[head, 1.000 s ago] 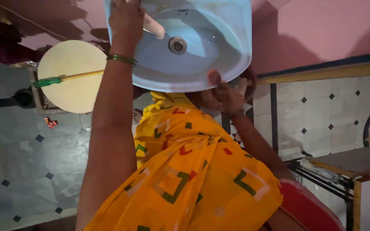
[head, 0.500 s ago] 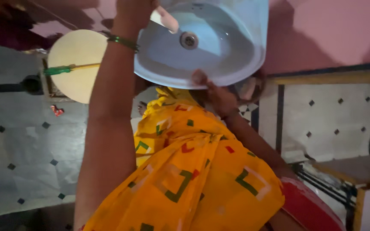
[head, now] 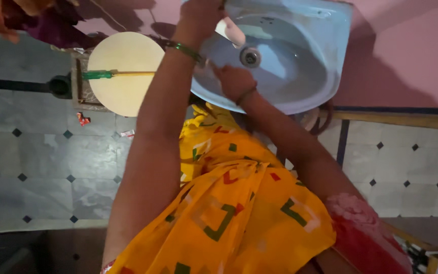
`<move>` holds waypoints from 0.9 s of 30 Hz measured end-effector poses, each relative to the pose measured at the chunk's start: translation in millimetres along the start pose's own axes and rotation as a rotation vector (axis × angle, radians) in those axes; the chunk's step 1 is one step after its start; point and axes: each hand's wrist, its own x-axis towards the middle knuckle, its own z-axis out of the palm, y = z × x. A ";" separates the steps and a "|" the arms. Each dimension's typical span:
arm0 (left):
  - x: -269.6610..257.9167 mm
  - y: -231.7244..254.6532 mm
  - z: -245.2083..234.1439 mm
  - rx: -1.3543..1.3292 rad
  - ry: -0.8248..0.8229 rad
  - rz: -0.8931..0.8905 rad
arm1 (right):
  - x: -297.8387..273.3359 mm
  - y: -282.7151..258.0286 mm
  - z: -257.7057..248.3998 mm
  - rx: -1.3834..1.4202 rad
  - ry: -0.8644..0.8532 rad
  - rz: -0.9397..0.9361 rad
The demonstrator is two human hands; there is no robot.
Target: The person scrubs the interior of a light blue wall-mounted sink using a small brush and running water. They repeatedly scrub the basin and faucet area, rinsing the brush under the tap throughout the process.
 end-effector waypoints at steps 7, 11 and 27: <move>9.6 3.1 -2.0 0.056 -0.126 -0.077 | 20.8 0.9 -22.7 0.014 -0.072 0.208; 8.9 -0.6 1.5 0.030 -0.074 -0.036 | -13.4 -30.0 -22.1 0.022 -0.135 0.011; 2.7 -7.5 20.5 -0.080 0.074 -0.010 | -29.7 -2.9 -36.7 0.324 -0.202 0.135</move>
